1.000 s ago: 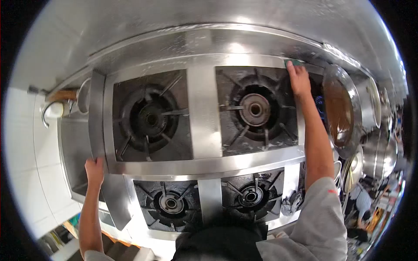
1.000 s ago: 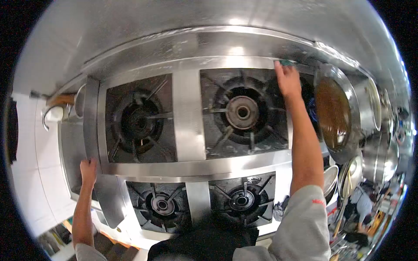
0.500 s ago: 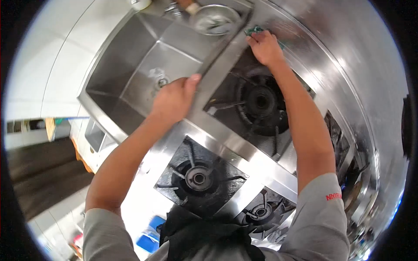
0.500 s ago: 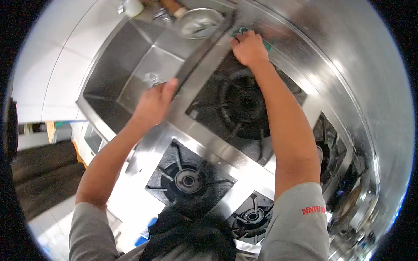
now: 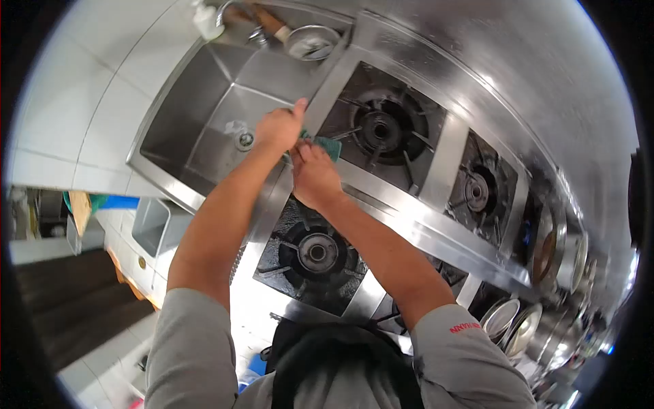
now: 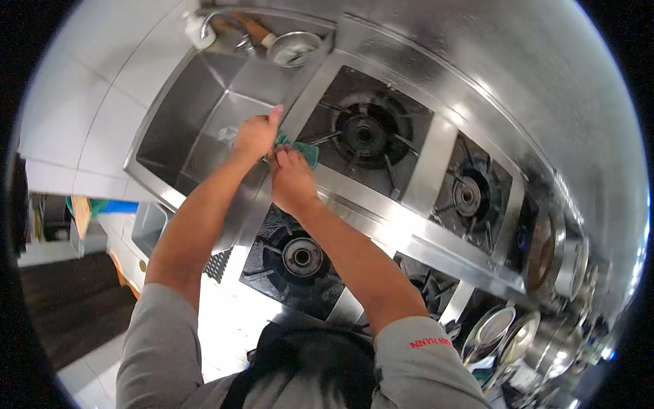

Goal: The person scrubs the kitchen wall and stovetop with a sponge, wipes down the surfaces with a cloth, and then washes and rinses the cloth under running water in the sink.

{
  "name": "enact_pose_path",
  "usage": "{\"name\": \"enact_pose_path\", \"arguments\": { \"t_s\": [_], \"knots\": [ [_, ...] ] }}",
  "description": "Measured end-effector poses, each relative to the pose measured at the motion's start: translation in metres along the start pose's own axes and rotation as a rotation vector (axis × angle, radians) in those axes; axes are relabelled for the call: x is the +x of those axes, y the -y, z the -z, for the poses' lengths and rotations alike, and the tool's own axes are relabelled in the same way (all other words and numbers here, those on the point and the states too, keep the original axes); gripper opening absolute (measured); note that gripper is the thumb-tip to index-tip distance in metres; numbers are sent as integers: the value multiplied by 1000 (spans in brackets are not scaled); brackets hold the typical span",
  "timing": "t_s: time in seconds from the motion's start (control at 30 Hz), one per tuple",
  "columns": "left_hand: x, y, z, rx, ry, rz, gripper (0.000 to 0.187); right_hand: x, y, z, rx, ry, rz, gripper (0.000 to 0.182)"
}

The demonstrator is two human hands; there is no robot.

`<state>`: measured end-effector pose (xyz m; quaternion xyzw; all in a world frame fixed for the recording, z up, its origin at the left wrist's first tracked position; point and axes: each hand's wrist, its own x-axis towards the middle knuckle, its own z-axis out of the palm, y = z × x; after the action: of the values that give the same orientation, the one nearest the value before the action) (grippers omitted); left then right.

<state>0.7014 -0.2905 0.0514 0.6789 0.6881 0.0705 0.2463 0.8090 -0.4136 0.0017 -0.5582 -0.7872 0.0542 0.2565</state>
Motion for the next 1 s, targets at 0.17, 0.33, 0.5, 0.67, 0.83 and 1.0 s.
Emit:
{"name": "enact_pose_path", "arguments": {
  "t_s": [0.17,0.33,0.5,0.67,0.83,1.0],
  "knots": [
    [2,6,-4,124,-10,-23,90,-101,-42,58,60,-31,-122,50],
    [-3,8,-6,80,-84,-29,90,-237,-120,138,-169,-194,-359,34],
    [6,16,-12,-7,-124,-39,84,-166,-116,112,248,-618,-717,18],
    [-2,10,-4,-134,-80,39,82,3,-12,18,948,-440,-687,41],
    [6,12,-9,-201,-133,-164,66,104,-24,-83,1259,-386,-348,79],
    [-7,-1,3,-130,-58,-15,59,243,-164,-47,1203,-530,-423,86]
  ]
}}
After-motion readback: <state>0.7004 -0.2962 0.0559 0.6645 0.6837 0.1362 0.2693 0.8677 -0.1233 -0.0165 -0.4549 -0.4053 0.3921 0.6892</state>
